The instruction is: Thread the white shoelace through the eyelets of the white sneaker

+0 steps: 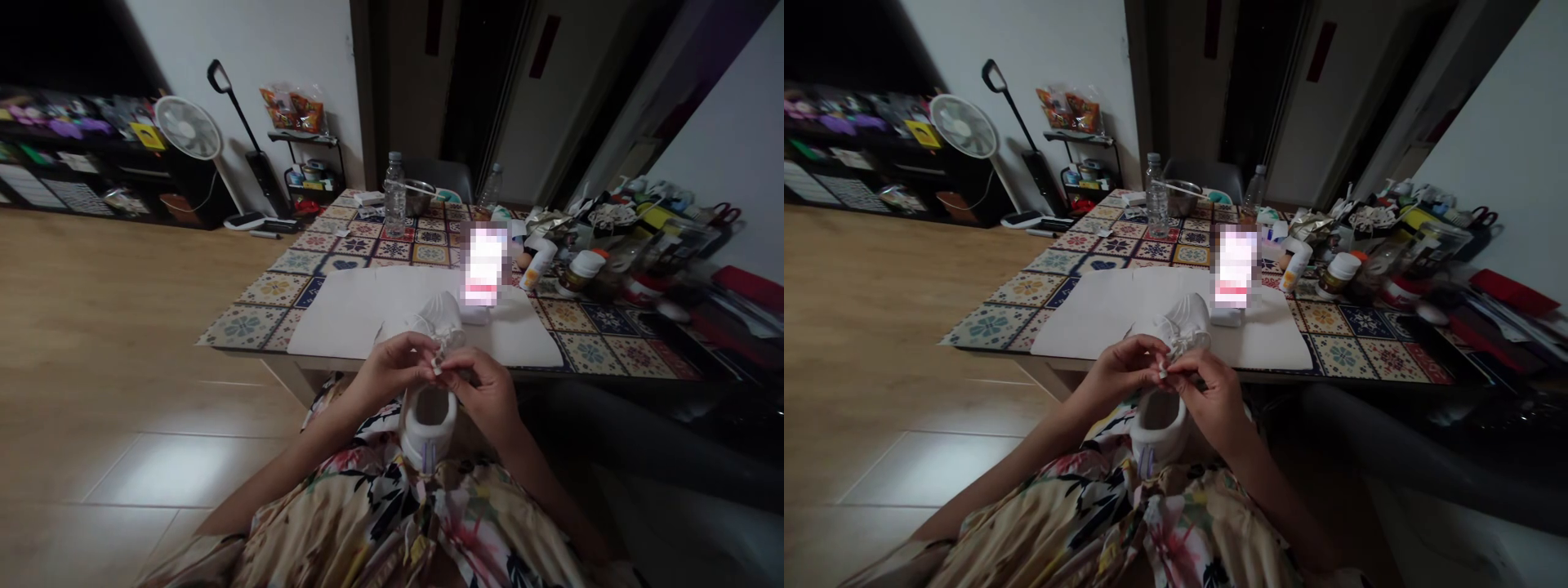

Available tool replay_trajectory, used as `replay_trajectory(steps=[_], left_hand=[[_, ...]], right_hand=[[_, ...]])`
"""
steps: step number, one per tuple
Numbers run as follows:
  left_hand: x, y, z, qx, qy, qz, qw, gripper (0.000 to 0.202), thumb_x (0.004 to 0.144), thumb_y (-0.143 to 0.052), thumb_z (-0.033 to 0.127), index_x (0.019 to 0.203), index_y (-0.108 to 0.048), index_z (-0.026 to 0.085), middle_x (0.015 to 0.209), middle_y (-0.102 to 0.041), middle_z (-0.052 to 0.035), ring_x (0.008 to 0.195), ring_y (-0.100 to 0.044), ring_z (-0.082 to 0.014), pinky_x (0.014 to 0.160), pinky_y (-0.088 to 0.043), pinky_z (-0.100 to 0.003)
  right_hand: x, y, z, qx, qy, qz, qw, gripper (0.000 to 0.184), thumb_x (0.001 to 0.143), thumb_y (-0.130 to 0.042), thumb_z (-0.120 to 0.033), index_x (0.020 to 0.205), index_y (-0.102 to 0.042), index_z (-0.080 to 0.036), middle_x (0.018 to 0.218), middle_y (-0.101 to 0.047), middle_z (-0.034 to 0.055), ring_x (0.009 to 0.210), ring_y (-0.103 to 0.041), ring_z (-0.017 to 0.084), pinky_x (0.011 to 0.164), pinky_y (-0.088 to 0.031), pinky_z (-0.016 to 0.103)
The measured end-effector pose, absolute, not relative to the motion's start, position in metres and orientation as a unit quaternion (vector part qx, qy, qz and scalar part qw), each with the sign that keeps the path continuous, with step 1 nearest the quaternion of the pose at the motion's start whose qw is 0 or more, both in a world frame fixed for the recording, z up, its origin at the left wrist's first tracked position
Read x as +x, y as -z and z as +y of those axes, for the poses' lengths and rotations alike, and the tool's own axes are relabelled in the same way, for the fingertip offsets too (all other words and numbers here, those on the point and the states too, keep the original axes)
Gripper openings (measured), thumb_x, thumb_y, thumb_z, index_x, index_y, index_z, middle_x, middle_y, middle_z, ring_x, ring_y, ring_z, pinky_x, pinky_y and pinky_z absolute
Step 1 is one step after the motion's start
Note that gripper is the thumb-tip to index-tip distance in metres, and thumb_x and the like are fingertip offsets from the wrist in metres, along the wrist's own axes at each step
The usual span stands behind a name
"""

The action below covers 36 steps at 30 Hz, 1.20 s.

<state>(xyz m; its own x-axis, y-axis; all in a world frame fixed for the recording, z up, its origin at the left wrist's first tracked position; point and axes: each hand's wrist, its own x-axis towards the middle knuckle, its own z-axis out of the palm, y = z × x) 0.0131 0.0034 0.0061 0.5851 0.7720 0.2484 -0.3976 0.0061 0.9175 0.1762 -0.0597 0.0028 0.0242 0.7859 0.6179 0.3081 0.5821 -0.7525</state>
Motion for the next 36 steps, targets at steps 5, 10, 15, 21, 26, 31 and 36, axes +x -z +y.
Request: replay_trajectory(steps=[5, 10, 15, 21, 26, 31, 36], left_hand=[[0.013, -0.010, -0.001, 0.603, -0.438, 0.201, 0.636, 0.031, 0.065, -0.087, 0.038, 0.072, -0.070, 0.013, 0.069, -0.067, -0.0009, 0.066, -0.061, -0.0105, 0.065, -0.051, -0.021], [0.013, -0.008, -0.003, 0.622, -0.457, 0.229, 0.594, 0.033, 0.067, -0.085, 0.041, 0.069, -0.068, 0.013, 0.068, -0.066, -0.0014, 0.066, -0.060, -0.0116, 0.064, -0.049, -0.022], [0.016, -0.007, -0.003, 0.606, -0.473, 0.234, 0.595, 0.030, 0.065, -0.086, 0.036, 0.067, -0.066, 0.014, 0.065, -0.067, -0.0006, 0.063, -0.059, -0.0102, 0.061, -0.047, -0.021], [0.020, -0.012, -0.008, 0.557, -0.438, 0.195, 0.678, 0.029, 0.064, -0.087, 0.031, 0.066, -0.064, 0.014, 0.063, -0.070, -0.0007, 0.060, -0.065, -0.0124, 0.063, -0.052, -0.024], [0.020, -0.011, -0.009, 0.545, -0.444, 0.228, 0.674, 0.028, 0.062, -0.087, 0.029, 0.065, -0.063, 0.014, 0.063, -0.069, 0.0003, 0.061, -0.064, -0.0113, 0.064, -0.050, -0.023], [0.019, -0.007, -0.005, 0.557, -0.463, 0.255, 0.640, 0.031, 0.059, -0.088, 0.034, 0.066, -0.066, 0.014, 0.066, -0.068, -0.0003, 0.064, -0.060, -0.0115, 0.065, -0.049, -0.024], [0.013, -0.005, -0.002, 0.637, -0.453, 0.244, 0.575, 0.030, 0.069, -0.083, 0.043, 0.076, -0.074, 0.015, 0.075, -0.072, -0.0054, 0.071, -0.064, -0.0162, 0.070, -0.051, -0.028]], right_hand=[[0.175, -0.005, -0.061, -0.428, -0.180, -0.676, 0.572, 0.003, 0.086, -0.068, -0.023, 0.084, -0.067, -0.022, 0.081, -0.071, 0.0023, 0.076, -0.067, 0.015, 0.069, -0.054, 0.026], [0.175, -0.009, -0.063, -0.432, -0.169, -0.681, 0.567, 0.005, 0.088, -0.063, -0.020, 0.085, -0.067, -0.022, 0.083, -0.071, 0.0023, 0.079, -0.067, 0.015, 0.072, -0.054, 0.026], [0.174, -0.010, -0.065, -0.432, -0.163, -0.687, 0.561, 0.003, 0.088, -0.065, -0.021, 0.086, -0.067, -0.022, 0.083, -0.072, 0.0015, 0.079, -0.068, 0.015, 0.075, -0.054, 0.027], [0.167, 0.001, -0.062, -0.451, -0.250, -0.583, 0.628, 0.011, 0.092, -0.059, -0.030, 0.085, -0.062, -0.022, 0.071, -0.065, -0.0019, 0.058, -0.064, 0.012, 0.054, -0.054, 0.021], [0.168, 0.002, -0.063, -0.461, -0.223, -0.573, 0.640, 0.009, 0.088, -0.064, -0.028, 0.095, -0.060, -0.023, 0.081, -0.067, -0.0004, 0.068, -0.066, 0.013, 0.060, -0.057, 0.023], [0.176, -0.007, -0.066, -0.461, -0.110, -0.706, 0.527, 0.021, 0.087, -0.062, -0.016, 0.106, -0.065, -0.023, 0.099, -0.071, 0.0059, 0.091, -0.068, 0.019, 0.083, -0.056, 0.033], [0.180, -0.010, -0.064, -0.465, -0.054, -0.728, 0.501, 0.008, 0.090, -0.061, -0.019, 0.089, -0.067, -0.023, 0.087, -0.067, 0.0047, 0.086, -0.060, 0.021, 0.079, -0.050, 0.036]])
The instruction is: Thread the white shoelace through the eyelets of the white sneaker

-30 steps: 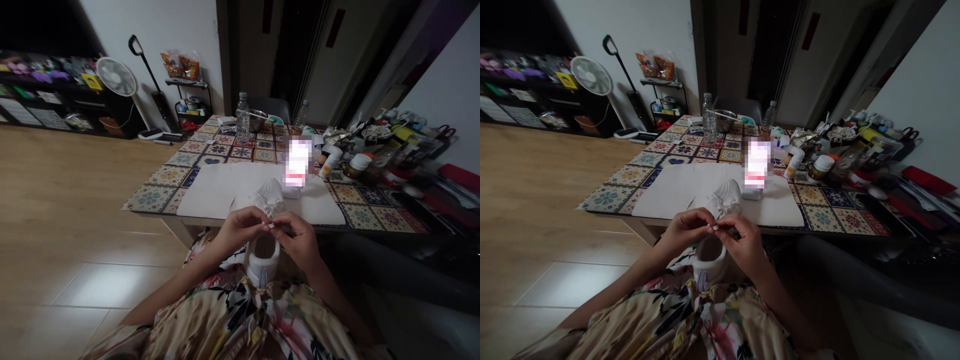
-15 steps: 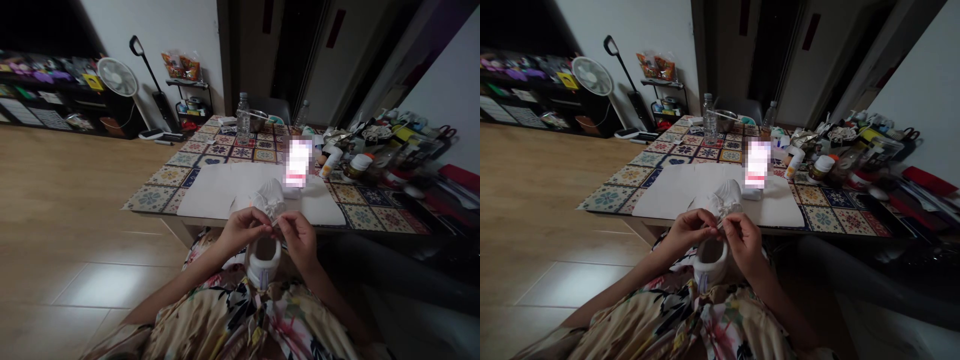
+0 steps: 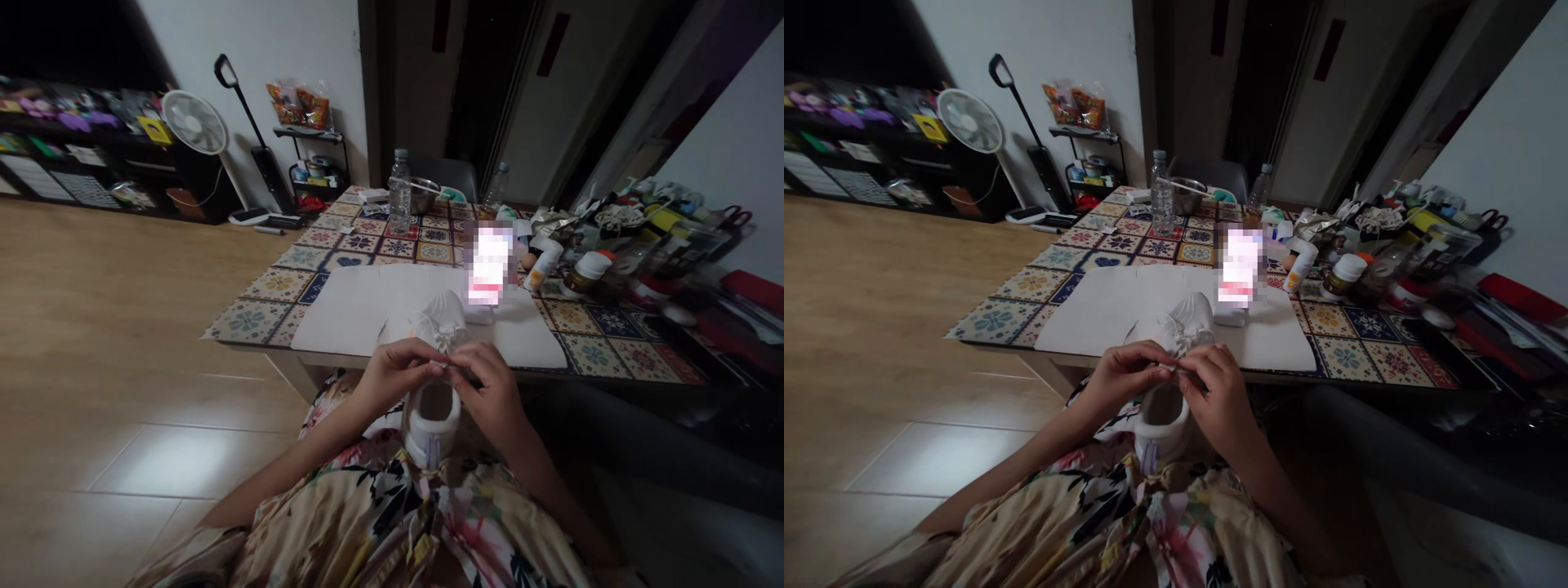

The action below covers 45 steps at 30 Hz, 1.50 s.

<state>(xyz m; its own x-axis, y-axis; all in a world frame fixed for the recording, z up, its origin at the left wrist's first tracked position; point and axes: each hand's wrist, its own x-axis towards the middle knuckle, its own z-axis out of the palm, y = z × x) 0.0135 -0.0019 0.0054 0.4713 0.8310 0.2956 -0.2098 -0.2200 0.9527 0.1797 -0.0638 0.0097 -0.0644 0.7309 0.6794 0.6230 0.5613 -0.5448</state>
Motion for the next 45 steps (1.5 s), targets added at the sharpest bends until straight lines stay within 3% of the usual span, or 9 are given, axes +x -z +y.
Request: replay_trajectory(steps=[7, 13, 18, 23, 32, 38, 41, 45], left_hand=[[0.010, -0.007, 0.003, 0.697, -0.455, 0.246, 0.497, 0.027, 0.076, -0.077, 0.043, 0.074, -0.074, 0.016, 0.074, -0.071, -0.0053, 0.070, -0.062, -0.0161, 0.071, -0.048, -0.028], [0.013, -0.009, 0.003, 0.675, -0.441, 0.283, 0.519, 0.029, 0.072, -0.078, 0.043, 0.067, -0.069, 0.016, 0.066, -0.068, -0.0028, 0.065, -0.059, -0.0147, 0.066, -0.047, -0.026], [0.014, -0.011, 0.006, 0.651, -0.413, 0.297, 0.563, 0.032, 0.067, -0.080, 0.043, 0.061, -0.066, 0.016, 0.060, -0.064, -0.0007, 0.061, -0.054, -0.0130, 0.061, -0.043, -0.024], [0.014, -0.008, 0.020, 0.615, -0.386, 0.281, 0.628, 0.034, 0.062, -0.081, 0.044, 0.059, -0.063, 0.014, 0.057, -0.060, 0.0011, 0.055, -0.050, -0.0106, 0.057, -0.039, -0.023], [0.021, 0.007, 0.036, 0.643, -0.423, 0.326, 0.549, 0.030, 0.068, -0.076, 0.040, 0.064, -0.062, 0.013, 0.060, -0.058, 0.0008, 0.058, -0.048, -0.0111, 0.056, -0.036, -0.022], [0.010, 0.014, 0.030, 0.660, -0.441, 0.319, 0.518, 0.027, 0.073, -0.074, 0.039, 0.076, -0.064, 0.015, 0.073, -0.062, -0.0021, 0.069, -0.053, -0.0148, 0.064, -0.040, -0.025], [0.003, 0.013, 0.024, 0.702, -0.453, 0.274, 0.475, 0.025, 0.078, -0.072, 0.039, 0.079, -0.065, 0.016, 0.077, -0.061, -0.0034, 0.074, -0.055, -0.0160, 0.069, -0.043, -0.026], [-0.004, 0.000, 0.013, 0.795, -0.376, 0.192, 0.437, 0.020, 0.083, -0.069, 0.034, 0.090, -0.068, 0.015, 0.088, -0.062, -0.0059, 0.080, -0.056, -0.0169, 0.075, -0.046, -0.028]], right_hand=[[0.181, -0.005, -0.060, -0.437, -0.214, -0.721, 0.493, 0.006, 0.089, -0.059, -0.020, 0.093, -0.063, -0.021, 0.094, -0.061, 0.0041, 0.092, -0.060, 0.019, 0.082, -0.049, 0.032], [0.178, -0.004, -0.062, -0.464, -0.015, -0.744, 0.481, 0.011, 0.087, -0.061, -0.017, 0.096, -0.061, -0.023, 0.093, -0.067, 0.0050, 0.090, -0.062, 0.022, 0.083, -0.047, 0.037], [0.180, -0.006, -0.063, -0.403, 0.121, -0.789, 0.448, 0.018, 0.090, -0.059, -0.012, 0.100, -0.065, -0.027, 0.092, -0.071, 0.0042, 0.088, -0.064, 0.021, 0.082, -0.046, 0.037], [0.189, -0.010, -0.065, -0.367, 0.073, -0.803, 0.464, 0.016, 0.089, -0.062, -0.014, 0.092, -0.068, -0.029, 0.086, -0.072, 0.0013, 0.089, -0.064, 0.021, 0.086, -0.045, 0.040], [0.192, -0.015, -0.065, -0.316, -0.045, -0.840, 0.439, 0.010, 0.089, -0.063, -0.016, 0.083, -0.064, -0.024, 0.081, -0.071, 0.0010, 0.082, -0.063, 0.018, 0.080, -0.045, 0.037], [0.193, -0.016, -0.068, -0.425, -0.023, -0.802, 0.418, 0.004, 0.091, -0.060, -0.020, 0.094, -0.061, -0.022, 0.093, -0.067, 0.0061, 0.092, -0.061, 0.022, 0.082, -0.048, 0.036], [0.191, -0.014, -0.067, -0.459, 0.004, -0.797, 0.393, 0.002, 0.091, -0.059, -0.023, 0.090, -0.059, -0.022, 0.089, -0.066, 0.0060, 0.088, -0.060, 0.022, 0.082, -0.046, 0.037], [0.186, -0.016, -0.071, -0.446, -0.002, -0.798, 0.404, 0.010, 0.093, -0.054, -0.020, 0.083, -0.057, -0.022, 0.084, -0.066, 0.0047, 0.084, -0.059, 0.021, 0.080, -0.044, 0.037]])
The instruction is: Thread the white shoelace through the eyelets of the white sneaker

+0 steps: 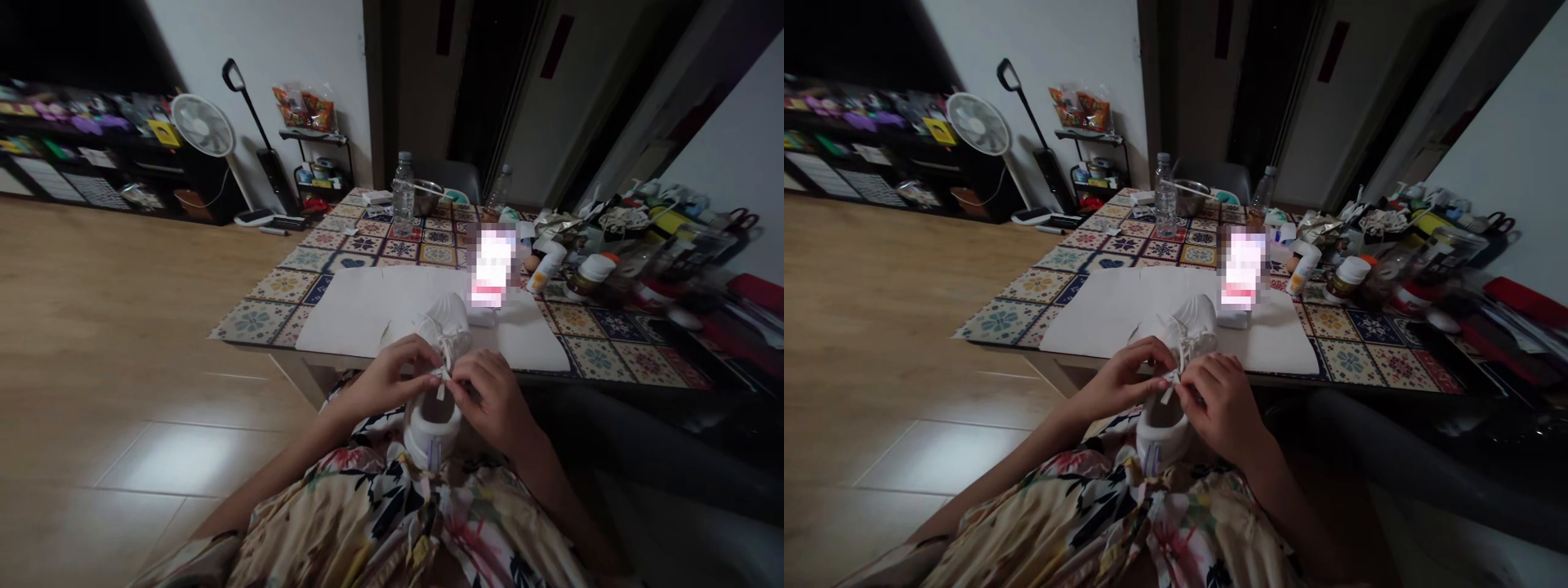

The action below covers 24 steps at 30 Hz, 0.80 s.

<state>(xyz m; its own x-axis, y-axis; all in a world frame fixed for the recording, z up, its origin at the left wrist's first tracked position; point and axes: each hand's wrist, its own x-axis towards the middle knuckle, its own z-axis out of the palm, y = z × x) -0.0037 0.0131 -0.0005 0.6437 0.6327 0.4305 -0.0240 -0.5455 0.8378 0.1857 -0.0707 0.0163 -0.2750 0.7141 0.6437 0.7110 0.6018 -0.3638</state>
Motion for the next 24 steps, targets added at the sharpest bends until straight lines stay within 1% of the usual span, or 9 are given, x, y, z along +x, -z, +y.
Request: replay_trajectory(steps=[2, 4, 6, 8, 12, 15, 19, 22, 24], left_hand=[[-0.004, -0.005, 0.009, 0.812, -0.362, 0.193, 0.416, 0.017, 0.083, -0.068, 0.029, 0.094, -0.067, 0.016, 0.091, -0.061, -0.0061, 0.080, -0.056, -0.0163, 0.073, -0.046, -0.028], [-0.003, -0.007, 0.007, 0.818, -0.360, 0.199, 0.403, 0.014, 0.083, -0.067, 0.025, 0.093, -0.066, 0.016, 0.092, -0.061, -0.0061, 0.079, -0.055, -0.0158, 0.072, -0.046, -0.027], [-0.001, -0.005, 0.007, 0.818, -0.365, 0.199, 0.398, 0.010, 0.084, -0.065, 0.023, 0.091, -0.066, 0.016, 0.092, -0.061, -0.0063, 0.080, -0.056, -0.0160, 0.072, -0.046, -0.027], [0.000, -0.002, 0.006, 0.818, -0.373, 0.194, 0.393, 0.008, 0.085, -0.064, 0.023, 0.089, -0.066, 0.016, 0.091, -0.062, -0.0065, 0.083, -0.057, -0.0168, 0.075, -0.046, -0.028], [0.001, -0.001, 0.005, 0.821, -0.371, 0.165, 0.401, 0.007, 0.085, -0.063, 0.020, 0.089, -0.067, 0.016, 0.092, -0.062, -0.0072, 0.087, -0.059, -0.0177, 0.078, -0.047, -0.029], [0.002, -0.004, 0.002, 0.820, -0.367, 0.134, 0.418, 0.007, 0.086, -0.061, 0.018, 0.085, -0.068, 0.016, 0.091, -0.061, -0.0070, 0.086, -0.060, -0.0173, 0.078, -0.048, -0.028], [0.005, -0.006, -0.002, 0.811, -0.385, 0.146, 0.415, 0.008, 0.087, -0.057, 0.017, 0.087, -0.065, 0.017, 0.089, -0.060, -0.0055, 0.086, -0.058, -0.0166, 0.078, -0.046, -0.028], [0.007, -0.002, -0.003, 0.795, -0.395, 0.186, 0.423, 0.012, 0.085, -0.057, 0.017, 0.096, -0.059, 0.017, 0.087, -0.059, -0.0029, 0.077, -0.053, -0.0143, 0.070, -0.043, -0.025], [0.009, 0.000, -0.003, 0.777, -0.405, 0.216, 0.431, 0.013, 0.084, -0.058, 0.018, 0.096, -0.055, 0.017, 0.083, -0.055, -0.0007, 0.070, -0.048, -0.0128, 0.064, -0.040, -0.024]], right_hand=[[0.184, -0.023, -0.078, -0.386, -0.081, -0.812, 0.430, 0.013, 0.095, -0.052, -0.024, 0.083, -0.057, -0.023, 0.084, -0.067, 0.0035, 0.085, -0.061, 0.020, 0.081, -0.045, 0.037], [0.186, -0.033, -0.087, -0.266, -0.211, -0.834, 0.435, 0.020, 0.098, -0.050, -0.032, 0.080, -0.056, -0.025, 0.080, -0.069, 0.0008, 0.083, -0.064, 0.017, 0.082, -0.049, 0.035], [0.190, -0.041, -0.096, -0.148, -0.317, -0.845, 0.404, 0.026, 0.098, -0.052, -0.038, 0.075, -0.055, -0.026, 0.074, -0.069, -0.0018, 0.079, -0.066, 0.015, 0.080, -0.053, 0.032], [0.197, -0.046, -0.099, -0.123, -0.357, -0.847, 0.375, 0.029, 0.097, -0.053, -0.041, 0.073, -0.057, -0.026, 0.073, -0.070, -0.0017, 0.077, -0.068, 0.015, 0.077, -0.054, 0.030], [0.209, -0.039, -0.087, -0.304, -0.267, -0.816, 0.414, 0.035, 0.098, -0.048, -0.048, 0.078, -0.062, -0.023, 0.079, -0.069, 0.0032, 0.077, -0.065, 0.017, 0.072, -0.051, 0.030], [0.213, -0.027, -0.075, -0.406, -0.192, -0.800, 0.397, 0.030, 0.098, -0.049, -0.045, 0.085, -0.063, -0.021, 0.081, -0.067, 0.0042, 0.076, -0.062, 0.017, 0.070, -0.048, 0.029], [0.213, -0.017, -0.067, -0.431, -0.190, -0.795, 0.382, 0.017, 0.098, -0.052, -0.035, 0.103, -0.062, -0.021, 0.094, -0.069, 0.0059, 0.088, -0.065, 0.018, 0.079, -0.050, 0.029], [0.211, -0.014, -0.066, -0.429, -0.193, -0.795, 0.382, 0.015, 0.098, -0.051, -0.027, 0.107, -0.061, -0.022, 0.100, -0.068, 0.0068, 0.096, -0.064, 0.019, 0.084, -0.051, 0.030], [0.209, -0.013, -0.066, -0.429, -0.193, -0.797, 0.378, 0.016, 0.097, -0.051, -0.023, 0.110, -0.061, -0.022, 0.102, -0.067, 0.0069, 0.098, -0.064, 0.020, 0.085, -0.051, 0.031]])
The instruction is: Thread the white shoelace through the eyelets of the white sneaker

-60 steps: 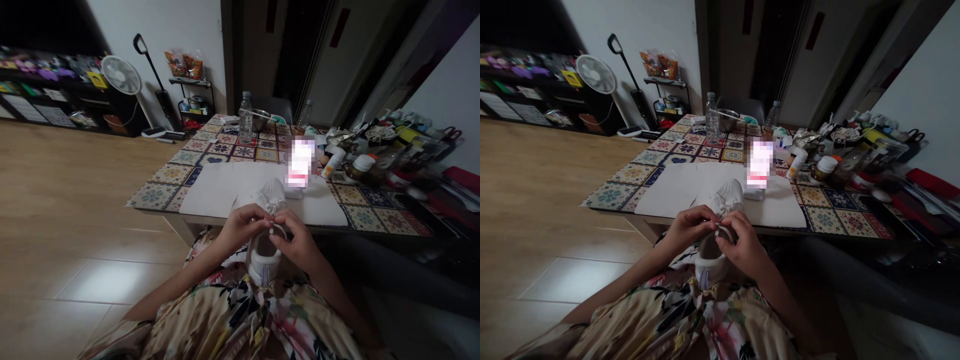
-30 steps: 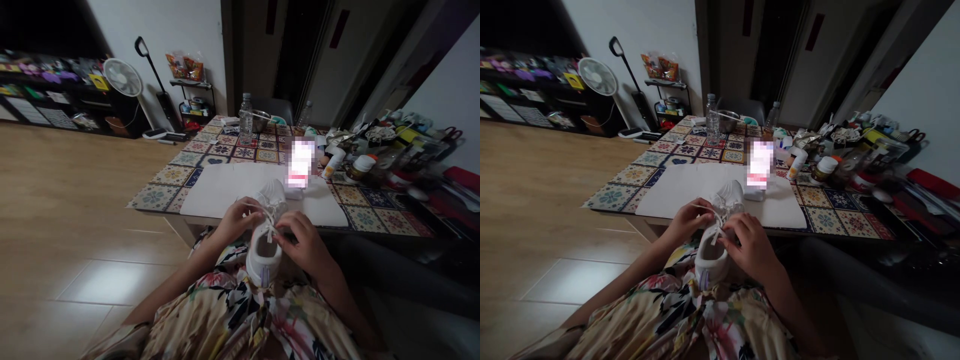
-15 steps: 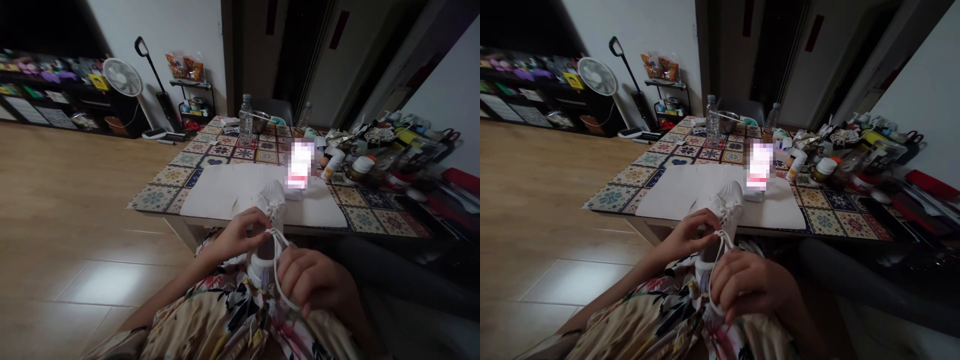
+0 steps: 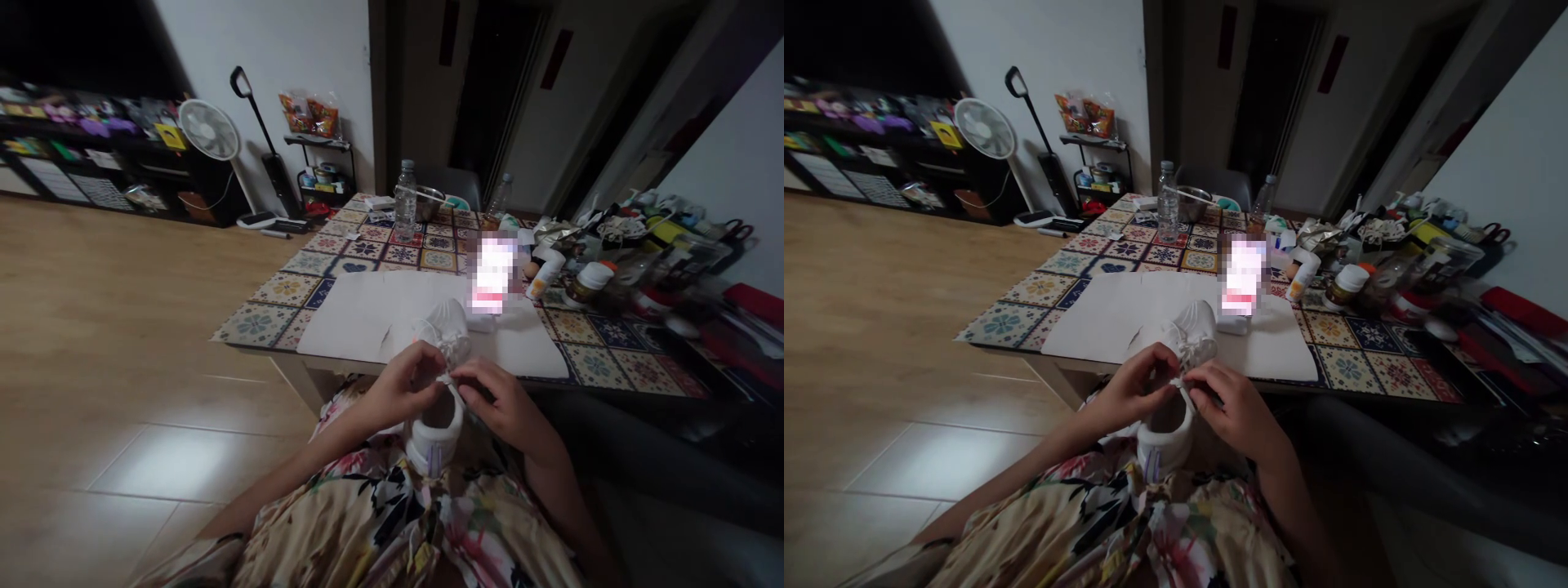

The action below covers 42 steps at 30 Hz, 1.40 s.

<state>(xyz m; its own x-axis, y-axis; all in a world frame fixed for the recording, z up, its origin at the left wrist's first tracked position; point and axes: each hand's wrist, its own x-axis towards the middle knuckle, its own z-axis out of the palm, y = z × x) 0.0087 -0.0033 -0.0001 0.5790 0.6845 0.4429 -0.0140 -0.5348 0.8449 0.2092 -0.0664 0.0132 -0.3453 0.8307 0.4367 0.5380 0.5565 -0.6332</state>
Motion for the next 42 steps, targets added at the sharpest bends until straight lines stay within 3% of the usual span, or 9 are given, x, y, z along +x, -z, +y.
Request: replay_trajectory(steps=[5, 15, 21, 23, 26, 32, 35, 42], left_hand=[[0.010, 0.003, -0.001, 0.780, -0.422, 0.217, 0.408, 0.007, 0.083, -0.062, 0.023, 0.083, -0.059, 0.016, 0.088, -0.057, -0.0046, 0.082, -0.053, -0.0168, 0.073, -0.042, -0.028], [0.011, -0.003, -0.002, 0.791, -0.393, 0.177, 0.435, 0.004, 0.076, -0.058, 0.015, 0.074, -0.055, 0.017, 0.088, -0.058, -0.0052, 0.088, -0.057, -0.0193, 0.082, -0.046, -0.031], [0.010, -0.002, -0.003, 0.776, -0.389, 0.164, 0.469, 0.024, 0.080, -0.062, 0.022, 0.066, -0.044, 0.018, 0.089, -0.057, -0.0056, 0.086, -0.054, -0.0182, 0.081, -0.044, -0.031], [0.010, 0.002, -0.001, 0.754, -0.407, 0.158, 0.490, 0.022, 0.083, -0.064, 0.027, 0.071, -0.048, 0.018, 0.089, -0.057, -0.0057, 0.086, -0.054, -0.0181, 0.081, -0.043, -0.031], [0.011, 0.007, 0.002, 0.731, -0.416, 0.153, 0.519, 0.020, 0.088, -0.064, 0.034, 0.081, -0.057, 0.016, 0.091, -0.059, -0.0068, 0.088, -0.054, -0.0189, 0.082, -0.042, -0.031], [0.007, 0.014, 0.004, 0.655, -0.420, 0.118, 0.617, 0.036, 0.086, -0.067, 0.048, 0.071, -0.063, 0.015, 0.091, -0.057, -0.0068, 0.088, -0.052, -0.0190, 0.082, -0.040, -0.030], [0.002, 0.015, 0.003, 0.592, -0.424, 0.080, 0.680, 0.042, 0.081, -0.071, 0.050, 0.063, -0.060, 0.014, 0.089, -0.053, -0.0055, 0.082, -0.050, -0.0169, 0.076, -0.039, -0.027], [-0.010, 0.011, 0.002, 0.508, -0.477, 0.074, 0.714, 0.054, 0.067, -0.081, 0.052, 0.051, -0.046, 0.015, 0.079, -0.048, -0.0027, 0.074, -0.046, -0.0155, 0.066, -0.039, -0.026]], right_hand=[[0.206, -0.012, -0.064, -0.422, -0.198, -0.799, 0.379, 0.022, 0.098, -0.046, -0.020, 0.116, -0.060, -0.024, 0.103, -0.066, 0.0065, 0.097, -0.063, 0.019, 0.084, -0.050, 0.030], [0.198, -0.013, -0.063, -0.385, -0.233, -0.801, 0.395, 0.012, 0.095, -0.048, -0.014, 0.094, -0.058, -0.022, 0.089, -0.057, 0.0018, 0.083, -0.056, 0.015, 0.077, -0.044, 0.026], [0.197, -0.011, -0.062, -0.404, -0.225, -0.798, 0.387, 0.014, 0.082, -0.055, -0.009, 0.080, -0.048, -0.021, 0.079, -0.048, -0.0021, 0.074, -0.048, 0.014, 0.067, -0.037, 0.025], [0.196, -0.009, -0.061, -0.406, -0.230, -0.790, 0.398, 0.014, 0.082, -0.056, -0.009, 0.081, -0.048, -0.022, 0.079, -0.047, -0.0023, 0.073, -0.047, 0.014, 0.067, -0.036, 0.025], [0.196, -0.007, -0.060, -0.400, -0.249, -0.778, 0.416, 0.011, 0.087, -0.054, -0.011, 0.087, -0.053, -0.022, 0.084, -0.051, -0.0009, 0.077, -0.049, 0.014, 0.070, -0.039, 0.025], [0.200, -0.003, -0.057, -0.349, -0.307, -0.767, 0.442, 0.011, 0.095, -0.055, -0.028, 0.086, -0.056, -0.022, 0.088, -0.052, 0.0018, 0.084, -0.050, 0.016, 0.075, -0.041, 0.028], [0.203, 0.001, -0.056, -0.326, -0.344, -0.739, 0.479, 0.019, 0.094, -0.058, -0.040, 0.085, -0.062, -0.023, 0.092, -0.053, 0.0029, 0.087, -0.053, 0.017, 0.079, -0.042, 0.030], [0.207, 0.003, -0.060, -0.293, -0.402, -0.656, 0.568, 0.024, 0.089, -0.065, -0.046, 0.077, -0.069, -0.025, 0.085, -0.060, 0.0028, 0.080, -0.057, 0.018, 0.073, -0.047, 0.031]])
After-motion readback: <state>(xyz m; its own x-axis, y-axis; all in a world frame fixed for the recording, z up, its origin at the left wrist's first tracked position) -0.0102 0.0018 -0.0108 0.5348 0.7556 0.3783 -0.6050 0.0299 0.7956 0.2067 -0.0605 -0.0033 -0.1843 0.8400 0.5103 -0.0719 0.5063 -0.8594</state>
